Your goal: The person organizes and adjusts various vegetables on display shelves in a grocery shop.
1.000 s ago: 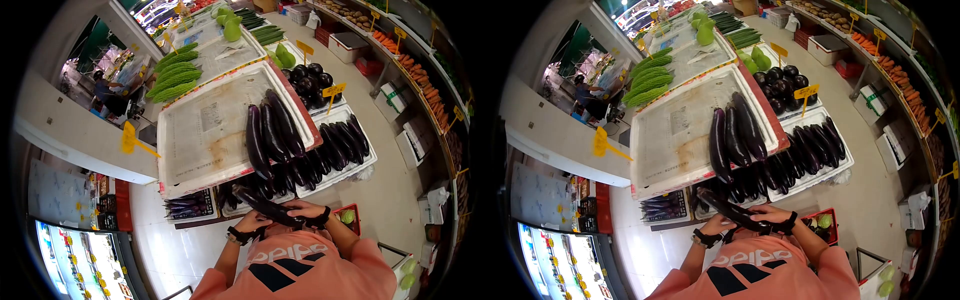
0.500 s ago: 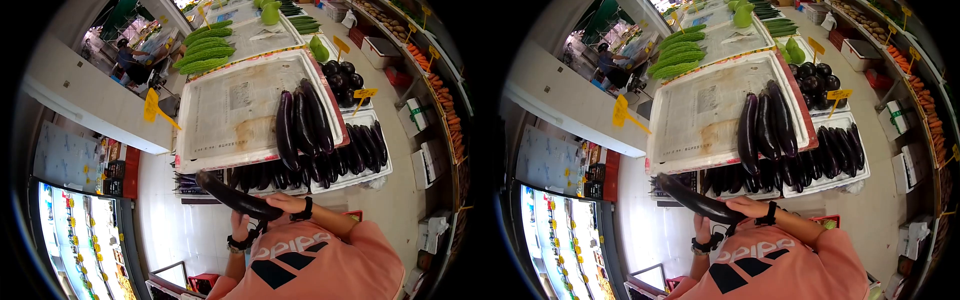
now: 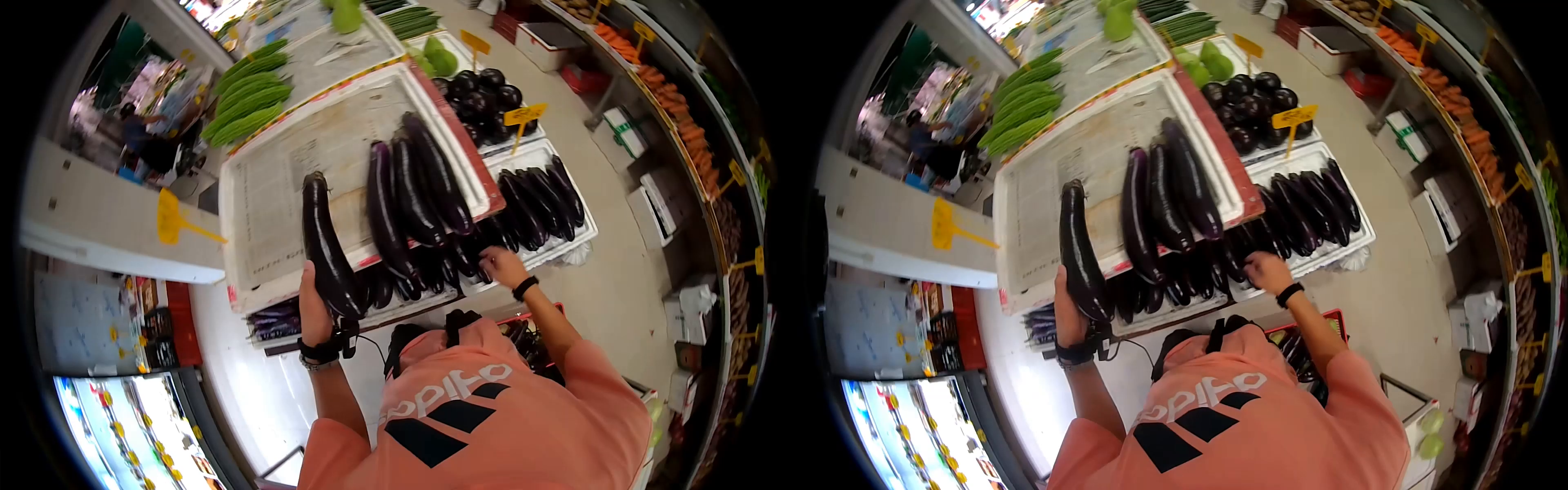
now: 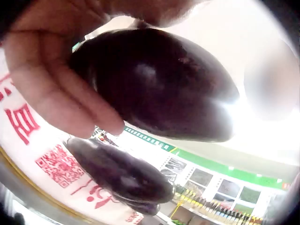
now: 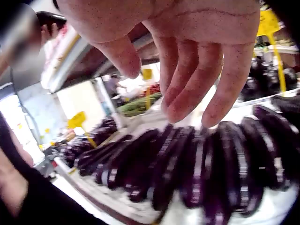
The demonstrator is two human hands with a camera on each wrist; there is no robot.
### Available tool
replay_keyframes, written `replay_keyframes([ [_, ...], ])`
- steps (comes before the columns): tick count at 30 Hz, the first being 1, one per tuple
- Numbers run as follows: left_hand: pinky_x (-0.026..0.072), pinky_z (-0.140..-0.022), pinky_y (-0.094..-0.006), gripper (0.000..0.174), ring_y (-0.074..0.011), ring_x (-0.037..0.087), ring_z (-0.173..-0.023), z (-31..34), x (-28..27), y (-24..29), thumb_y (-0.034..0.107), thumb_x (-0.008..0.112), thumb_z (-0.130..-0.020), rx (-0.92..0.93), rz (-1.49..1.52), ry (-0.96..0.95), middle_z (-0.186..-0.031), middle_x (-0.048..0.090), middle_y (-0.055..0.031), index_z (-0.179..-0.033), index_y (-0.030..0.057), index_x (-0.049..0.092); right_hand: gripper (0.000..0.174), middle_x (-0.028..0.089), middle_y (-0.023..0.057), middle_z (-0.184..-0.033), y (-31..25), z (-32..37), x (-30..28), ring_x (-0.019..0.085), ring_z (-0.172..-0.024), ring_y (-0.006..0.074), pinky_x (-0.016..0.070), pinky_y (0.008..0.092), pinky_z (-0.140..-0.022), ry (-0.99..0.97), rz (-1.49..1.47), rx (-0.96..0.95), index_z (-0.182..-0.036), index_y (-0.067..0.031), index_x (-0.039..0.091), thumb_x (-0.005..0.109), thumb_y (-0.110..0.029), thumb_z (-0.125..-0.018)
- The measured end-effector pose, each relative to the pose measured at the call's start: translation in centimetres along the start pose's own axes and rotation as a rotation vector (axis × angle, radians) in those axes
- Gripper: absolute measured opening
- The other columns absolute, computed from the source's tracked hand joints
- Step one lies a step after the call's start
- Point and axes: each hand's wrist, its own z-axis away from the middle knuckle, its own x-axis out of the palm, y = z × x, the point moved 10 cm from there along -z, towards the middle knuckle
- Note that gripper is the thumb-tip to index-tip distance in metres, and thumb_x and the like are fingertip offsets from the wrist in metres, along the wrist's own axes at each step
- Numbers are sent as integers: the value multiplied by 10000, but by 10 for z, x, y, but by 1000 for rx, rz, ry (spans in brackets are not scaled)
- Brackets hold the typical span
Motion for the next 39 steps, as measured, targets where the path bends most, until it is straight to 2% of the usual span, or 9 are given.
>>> replay_keyframes([
  [5, 521, -734, -286, 421, -142, 626, -820, -24, 20, -8, 385, 426, -1035, -69, -269, -69, -919, 650, -63, -1082, 1, 590, 435, 573, 170, -1055, 113, -1, -98, 551, -1007, 382, 494, 471, -839, 418, 509, 210, -1131, -57, 558, 720, -228, -765],
  [11, 467, -713, -264, 434, -117, 566, -768, -42, 22, -2, 367, 443, -1034, -42, -519, -62, -877, 631, -46, -998, -26, 625, 652, 568, 209, -1189, 198, -3, -85, 570, -1090, 409, 504, 505, -888, 217, 601, 605, -1289, -80, 466, 735, -379, -775],
  [15, 454, -727, -260, 469, -105, 550, -768, -54, 28, -2, 395, 462, -1025, -32, -614, -87, -868, 633, -39, -1004, -44, 626, 909, 549, 217, -1163, 197, -11, -67, 580, -1057, 427, 502, 514, -884, 242, 512, 619, -1517, -246, 240, 748, -355, -771],
  [21, 470, -660, -301, 462, -180, 611, -690, -41, 32, 28, 396, 501, -1005, 109, -1177, 71, -769, 632, -110, -996, -40, 655, 771, 523, 239, -1127, 209, -20, -63, 634, -931, 435, 541, 499, -797, 234, 578, 627, -1392, -79, 352, 748, -297, -767],
  [27, 453, -556, -280, 403, -128, 595, -601, -19, 26, 38, 334, 528, -1003, 293, -1180, 120, -781, 658, -95, -1114, -35, 648, 786, 609, 289, -1121, 254, -15, -69, 662, -923, 381, 563, 433, -717, 254, 47, 646, -1329, 26, 437, 767, -360, -729],
  [28, 447, -547, -272, 382, -112, 588, -599, -15, 25, 37, 313, 533, -1004, 264, -1089, 109, -785, 661, -86, -1119, -33, 647, 822, 621, 240, -1126, 226, 0, -72, 666, -893, 299, 572, 356, -608, 291, -349, 811, -1326, 77, 454, 774, -396, -735],
  [32, 461, -579, -237, 312, -89, 590, -661, 1, 15, 33, 230, 540, -1006, 246, -928, 97, -857, 676, -64, -1187, -8, 626, 742, 635, 150, -1038, 224, 38, -59, 652, -806, 210, 588, 354, -559, 427, -822, 732, -1268, 90, 517, 759, -408, -774],
  [35, 492, -639, -228, 327, -92, 603, -772, 6, -2, 26, 229, 513, -1019, 247, -905, 60, -940, 669, -60, -1208, -20, 609, 521, 634, 116, -951, 161, 72, -72, 630, -745, 175, 558, 314, -548, 392, -995, 551, -1234, 50, 541, 660, -311, -877],
  [39, 466, -610, -205, 309, -66, 537, -764, 4, -13, 22, 206, 465, -1036, 307, -896, 18, -980, 635, -41, -1205, -2, 619, 485, 633, 150, -925, 74, 112, -106, 629, -708, 181, 539, 305, -611, 441, -1048, 322, -1219, 46, 535, 598, -320, -907],
])
